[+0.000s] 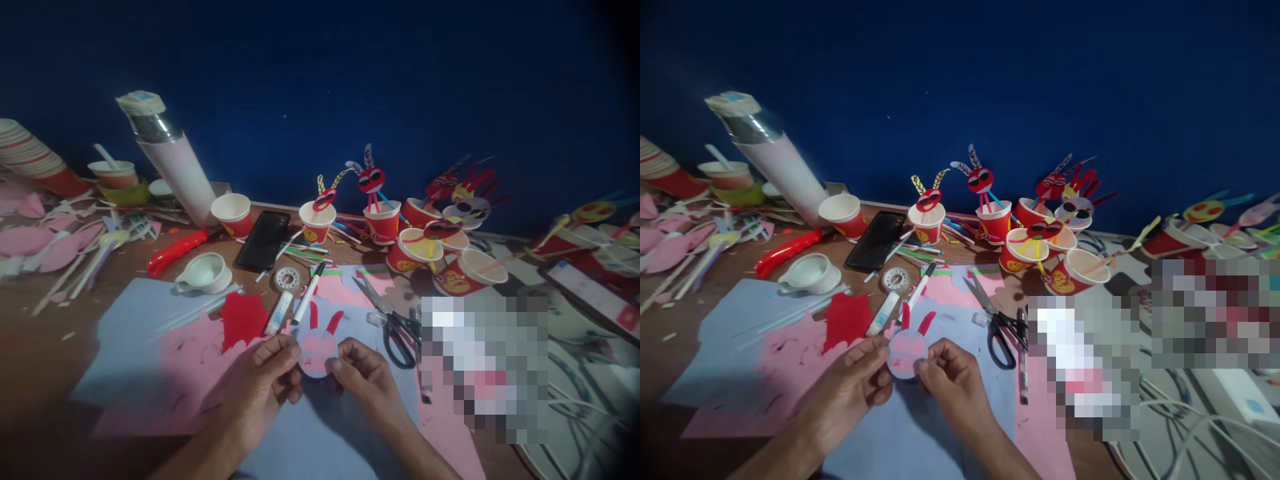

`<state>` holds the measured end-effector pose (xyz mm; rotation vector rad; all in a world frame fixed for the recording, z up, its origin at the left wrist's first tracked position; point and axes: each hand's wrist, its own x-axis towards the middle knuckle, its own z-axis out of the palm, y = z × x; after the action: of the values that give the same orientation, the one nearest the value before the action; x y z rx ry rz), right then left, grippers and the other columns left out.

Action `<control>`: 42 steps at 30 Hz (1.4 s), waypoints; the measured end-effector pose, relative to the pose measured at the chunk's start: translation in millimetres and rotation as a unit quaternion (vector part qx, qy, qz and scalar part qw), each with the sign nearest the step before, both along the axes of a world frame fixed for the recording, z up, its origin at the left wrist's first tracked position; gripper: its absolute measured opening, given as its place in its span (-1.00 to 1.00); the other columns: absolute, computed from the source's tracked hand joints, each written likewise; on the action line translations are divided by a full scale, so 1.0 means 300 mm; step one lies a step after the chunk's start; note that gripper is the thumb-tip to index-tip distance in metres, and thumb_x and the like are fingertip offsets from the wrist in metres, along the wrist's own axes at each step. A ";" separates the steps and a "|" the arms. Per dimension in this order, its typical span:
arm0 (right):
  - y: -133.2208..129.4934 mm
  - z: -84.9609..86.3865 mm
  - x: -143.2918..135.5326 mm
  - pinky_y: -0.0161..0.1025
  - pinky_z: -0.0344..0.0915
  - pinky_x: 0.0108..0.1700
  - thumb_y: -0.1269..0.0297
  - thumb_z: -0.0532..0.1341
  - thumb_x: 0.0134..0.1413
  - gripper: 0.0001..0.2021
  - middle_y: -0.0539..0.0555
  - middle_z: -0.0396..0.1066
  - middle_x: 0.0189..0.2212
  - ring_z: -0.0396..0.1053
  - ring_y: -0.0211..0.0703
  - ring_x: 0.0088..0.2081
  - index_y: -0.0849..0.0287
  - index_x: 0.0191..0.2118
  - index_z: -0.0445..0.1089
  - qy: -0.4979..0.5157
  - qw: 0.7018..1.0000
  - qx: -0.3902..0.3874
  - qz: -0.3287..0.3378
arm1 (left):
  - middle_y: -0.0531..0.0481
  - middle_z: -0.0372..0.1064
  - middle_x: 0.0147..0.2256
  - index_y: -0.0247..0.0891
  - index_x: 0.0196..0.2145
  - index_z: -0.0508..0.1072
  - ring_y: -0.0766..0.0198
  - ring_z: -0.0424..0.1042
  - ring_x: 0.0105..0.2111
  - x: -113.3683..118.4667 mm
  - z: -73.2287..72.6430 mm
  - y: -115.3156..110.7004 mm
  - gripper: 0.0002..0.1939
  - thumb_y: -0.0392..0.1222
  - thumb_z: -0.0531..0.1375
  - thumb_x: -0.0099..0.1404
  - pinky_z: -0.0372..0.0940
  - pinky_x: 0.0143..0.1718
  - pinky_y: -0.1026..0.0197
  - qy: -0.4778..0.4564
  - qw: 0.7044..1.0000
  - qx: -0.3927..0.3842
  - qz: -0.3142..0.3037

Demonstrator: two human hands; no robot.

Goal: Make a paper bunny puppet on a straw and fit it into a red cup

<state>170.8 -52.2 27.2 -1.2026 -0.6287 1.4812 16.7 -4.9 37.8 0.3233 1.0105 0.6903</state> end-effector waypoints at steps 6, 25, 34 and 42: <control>0.007 0.013 0.004 -0.39 0.08 -0.53 0.01 0.34 -0.14 -0.62 -0.09 0.24 -0.70 0.12 -0.40 -0.63 0.21 -0.55 0.25 -0.015 1.000 -0.016 0.018 | 0.18 0.20 -0.60 -0.28 -0.45 0.35 0.46 0.21 -0.63 -0.001 -0.007 -0.003 -0.57 -0.12 0.47 -0.20 0.03 -0.65 0.36 -0.016 1.000 -0.021 -0.001; -0.008 -0.008 0.005 -0.37 0.08 -0.53 0.05 0.34 -0.12 -0.65 -0.09 0.26 -0.71 0.14 -0.38 -0.64 0.20 -0.54 0.26 -0.029 0.999 0.009 -0.011 | 0.15 0.22 -0.53 -0.24 -0.38 0.32 0.43 0.21 -0.58 0.001 0.006 -0.019 -0.58 -0.05 0.42 -0.10 0.06 -0.66 0.34 -0.050 0.998 0.010 -0.024; -0.016 0.004 0.000 -0.35 0.11 -0.53 0.04 0.36 -0.18 -0.64 -0.07 0.27 -0.71 0.15 -0.35 -0.63 0.20 -0.57 0.28 -0.041 0.999 0.028 -0.018 | 0.18 0.21 -0.59 -0.28 -0.43 0.33 0.45 0.21 -0.60 0.003 0.005 -0.028 -0.60 -0.14 0.44 -0.14 0.07 -0.66 0.36 -0.054 0.998 0.034 -0.021; -0.017 0.018 0.002 -0.35 0.11 -0.54 0.04 0.36 -0.20 -0.64 -0.08 0.27 -0.72 0.15 -0.36 -0.65 0.20 -0.59 0.27 -0.037 0.998 0.040 -0.024 | 0.19 0.21 -0.58 -0.28 -0.40 0.34 0.46 0.23 -0.60 0.003 0.008 -0.039 -0.62 -0.17 0.43 -0.11 0.08 -0.67 0.38 -0.073 0.996 0.036 -0.025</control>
<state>171.5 -57.3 32.6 -1.2053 -0.6983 1.3644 17.6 -16.5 40.2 0.3550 0.8367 0.6962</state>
